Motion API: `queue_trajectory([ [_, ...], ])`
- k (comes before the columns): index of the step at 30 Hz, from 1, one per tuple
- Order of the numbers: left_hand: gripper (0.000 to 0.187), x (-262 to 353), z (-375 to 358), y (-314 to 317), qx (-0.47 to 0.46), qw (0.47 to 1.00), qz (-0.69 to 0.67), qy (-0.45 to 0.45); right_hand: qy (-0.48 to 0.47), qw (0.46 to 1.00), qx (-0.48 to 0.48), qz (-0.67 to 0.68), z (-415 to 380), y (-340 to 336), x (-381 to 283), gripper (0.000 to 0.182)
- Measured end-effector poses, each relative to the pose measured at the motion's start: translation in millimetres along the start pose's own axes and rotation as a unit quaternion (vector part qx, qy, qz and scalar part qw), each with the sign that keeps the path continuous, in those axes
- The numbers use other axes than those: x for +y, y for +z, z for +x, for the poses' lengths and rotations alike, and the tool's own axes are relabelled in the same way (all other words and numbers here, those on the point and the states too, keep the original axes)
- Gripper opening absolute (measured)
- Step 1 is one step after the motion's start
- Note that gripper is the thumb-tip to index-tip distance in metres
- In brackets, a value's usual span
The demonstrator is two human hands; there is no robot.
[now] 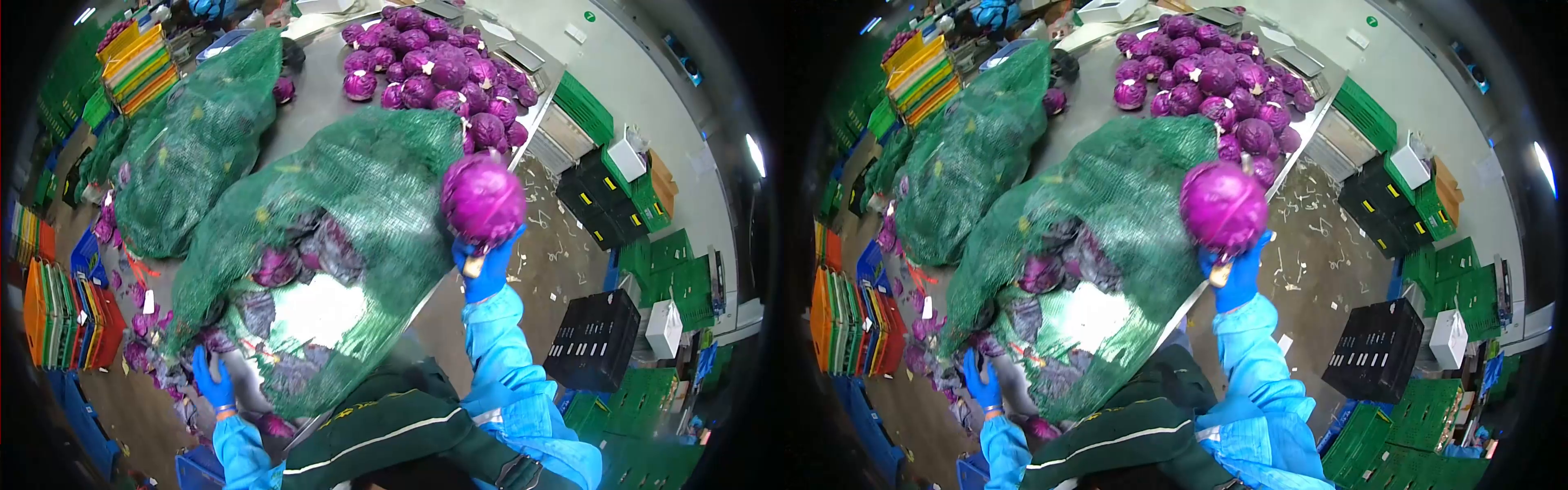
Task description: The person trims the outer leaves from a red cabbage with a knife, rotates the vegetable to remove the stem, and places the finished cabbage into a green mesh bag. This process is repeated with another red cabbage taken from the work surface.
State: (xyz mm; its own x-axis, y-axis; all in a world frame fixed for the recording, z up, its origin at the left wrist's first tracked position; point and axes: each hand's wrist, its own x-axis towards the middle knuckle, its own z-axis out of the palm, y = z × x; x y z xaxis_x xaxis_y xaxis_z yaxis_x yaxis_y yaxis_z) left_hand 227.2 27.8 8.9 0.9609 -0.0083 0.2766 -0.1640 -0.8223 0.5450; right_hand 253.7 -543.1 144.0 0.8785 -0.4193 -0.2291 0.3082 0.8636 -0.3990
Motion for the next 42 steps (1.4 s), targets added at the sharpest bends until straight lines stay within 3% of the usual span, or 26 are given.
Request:
queue_trajectory([
  [2,0.065,29.5,44.5,45.4,0.064,0.995,0.082,-0.012,-0.019,0.990,-0.143,-0.005,59.5,-6.9,-53.6,0.051],
  [4,0.093,31.4,77.7,71.7,0.139,0.968,0.182,-0.103,-0.119,0.991,0.005,-0.059,111.4,8.3,-96.7,0.045],
  [5,0.096,5.6,87.2,78.4,0.164,0.956,0.218,-0.109,-0.107,0.989,-0.066,-0.082,146.5,-9.9,-124.0,0.039],
  [7,0.102,0.8,112.8,77.5,0.185,0.944,0.256,-0.101,-0.126,0.986,-0.015,-0.107,209.4,-30.6,-174.0,0.038],
  [10,0.076,-17.0,142.9,64.5,0.028,0.958,0.240,-0.155,-0.165,0.969,0.088,-0.161,306.4,-62.1,-239.1,0.037],
  [11,0.068,-55.6,146.7,66.8,-0.050,0.917,0.344,-0.197,-0.187,0.954,0.145,-0.185,338.6,-81.3,-259.0,0.037],
  [12,0.063,-22.7,167.8,58.7,-0.186,0.873,0.383,-0.238,-0.164,0.966,0.098,-0.174,374.2,-119.1,-284.6,0.033],
  [14,0.059,-38.0,180.5,49.6,-0.281,0.814,0.447,-0.244,-0.203,0.953,0.172,-0.146,423.5,-126.6,-303.9,0.036],
  [17,0.058,-28.9,189.7,44.7,-0.305,0.783,0.463,-0.281,-0.232,0.906,0.315,-0.161,481.6,-157.1,-341.0,0.025],
  [20,0.058,-20.2,204.1,54.1,-0.291,0.790,0.453,-0.295,-0.262,0.880,0.266,-0.294,501.8,-166.0,-356.1,0.027],
  [21,0.058,-18.3,203.6,55.6,-0.284,0.794,0.448,-0.297,-0.242,0.884,0.228,-0.328,493.2,-158.4,-357.5,0.039],
  [25,0.058,-20.5,181.0,51.0,-0.233,0.836,0.396,-0.299,-0.282,0.852,0.208,-0.389,462.1,-127.1,-337.1,0.036],
  [26,0.058,-24.0,164.4,46.9,-0.207,0.860,0.366,-0.290,-0.258,0.822,0.165,-0.480,454.5,-137.2,-342.7,0.049],
  [27,0.058,-16.7,144.9,41.1,-0.178,0.882,0.333,-0.282,-0.232,0.810,0.215,-0.494,422.1,-100.5,-323.7,0.051],
  [29,0.058,12.5,119.9,48.8,-0.104,0.926,0.230,-0.280,-0.208,0.802,0.099,-0.551,412.8,-104.4,-323.7,0.049],
  [30,0.066,76.0,115.2,41.2,-0.041,0.899,0.032,-0.435,-0.200,0.812,0.110,-0.537,332.2,-1.8,-257.4,0.048],
  [31,0.075,139.7,121.1,23.2,-0.032,0.885,-0.065,-0.459,-0.193,0.803,0.141,-0.546,297.9,38.2,-221.5,0.045],
  [32,0.088,100.1,76.3,43.4,0.065,0.867,0.029,-0.493,-0.233,0.765,0.041,-0.599,305.1,7.8,-236.9,0.045],
  [33,0.092,99.9,50.3,46.2,0.122,0.896,-0.059,-0.422,-0.256,0.736,0.030,-0.627,267.8,44.0,-206.8,0.046],
  [34,0.090,128.0,45.1,39.9,0.168,0.883,-0.224,-0.377,-0.246,0.747,0.029,-0.616,222.0,86.7,-168.2,0.047],
  [36,0.083,147.8,18.0,17.7,0.185,0.852,-0.347,-0.346,-0.225,0.733,-0.102,-0.634,196.3,85.4,-158.9,0.051],
  [38,0.083,159.5,-10.6,-16.8,0.207,0.830,-0.380,-0.352,-0.183,0.736,-0.220,-0.614,121.8,123.4,-97.1,0.053],
  [39,0.081,150.9,-23.4,-29.6,0.216,0.833,-0.381,-0.337,-0.180,0.667,-0.288,-0.664,101.2,121.5,-75.0,0.055],
  [40,0.080,149.3,-35.6,-43.4,0.224,0.839,-0.378,-0.322,-0.126,0.679,-0.313,-0.652,66.8,130.0,-38.7,0.054],
  [41,0.080,144.5,-49.0,-59.2,0.237,0.834,-0.375,-0.327,0.000,0.804,-0.286,-0.521,54.0,113.2,-9.5,0.053],
  [42,0.081,140.1,-62.4,-75.3,0.231,0.856,-0.318,-0.336,0.059,0.697,-0.374,-0.609,34.3,100.0,19.7,0.049],
])
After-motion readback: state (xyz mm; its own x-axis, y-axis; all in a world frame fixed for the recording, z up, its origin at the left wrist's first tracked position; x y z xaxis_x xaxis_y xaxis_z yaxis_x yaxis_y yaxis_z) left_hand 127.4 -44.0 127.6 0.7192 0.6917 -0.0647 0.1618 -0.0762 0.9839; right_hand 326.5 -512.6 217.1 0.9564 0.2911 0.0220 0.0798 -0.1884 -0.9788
